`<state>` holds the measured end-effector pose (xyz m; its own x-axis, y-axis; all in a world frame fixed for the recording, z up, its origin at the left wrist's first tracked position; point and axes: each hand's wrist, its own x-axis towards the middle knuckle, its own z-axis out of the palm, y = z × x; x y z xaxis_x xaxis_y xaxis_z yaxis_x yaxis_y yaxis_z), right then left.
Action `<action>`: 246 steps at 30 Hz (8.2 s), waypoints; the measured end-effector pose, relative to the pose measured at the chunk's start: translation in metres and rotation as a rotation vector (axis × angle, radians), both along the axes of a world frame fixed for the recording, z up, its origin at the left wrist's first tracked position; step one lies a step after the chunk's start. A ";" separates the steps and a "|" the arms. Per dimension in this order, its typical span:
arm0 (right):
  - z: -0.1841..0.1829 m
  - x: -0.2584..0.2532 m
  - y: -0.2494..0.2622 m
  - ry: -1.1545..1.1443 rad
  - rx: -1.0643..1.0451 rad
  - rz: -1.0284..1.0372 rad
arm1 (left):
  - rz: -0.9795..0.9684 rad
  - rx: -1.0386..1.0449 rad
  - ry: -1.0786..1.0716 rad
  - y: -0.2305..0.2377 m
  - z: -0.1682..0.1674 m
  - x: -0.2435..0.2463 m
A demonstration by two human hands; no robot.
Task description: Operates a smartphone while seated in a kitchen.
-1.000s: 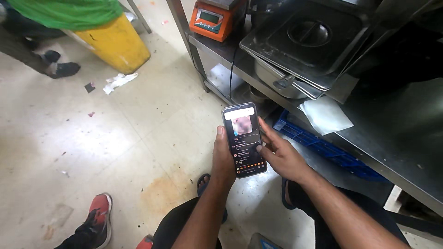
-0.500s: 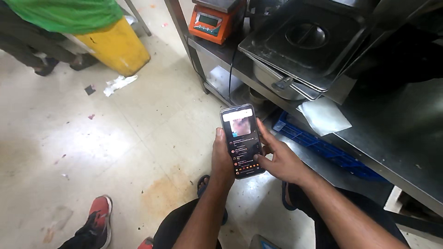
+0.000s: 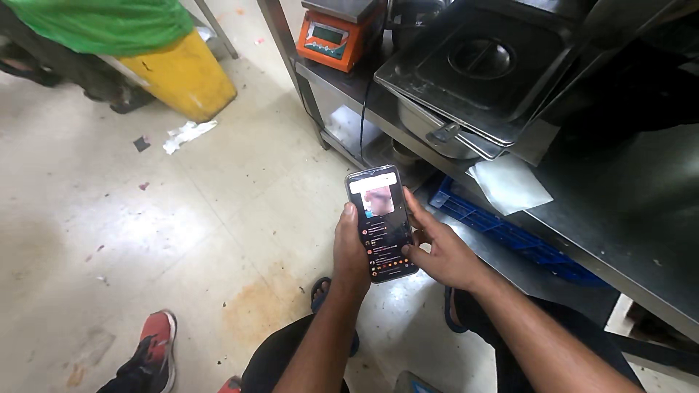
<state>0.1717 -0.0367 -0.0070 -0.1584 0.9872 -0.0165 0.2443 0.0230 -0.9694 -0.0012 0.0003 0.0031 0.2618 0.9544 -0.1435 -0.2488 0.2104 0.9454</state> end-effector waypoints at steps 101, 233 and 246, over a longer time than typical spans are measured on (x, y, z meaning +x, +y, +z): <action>-0.003 0.000 0.000 -0.047 -0.018 0.022 | 0.019 -0.052 0.012 0.001 0.003 0.000; -0.004 0.001 -0.001 -0.015 -0.001 0.055 | 0.059 -0.021 0.064 -0.003 0.006 0.001; -0.002 -0.001 -0.001 -0.008 -0.009 0.052 | 0.038 0.008 0.050 -0.002 0.005 -0.002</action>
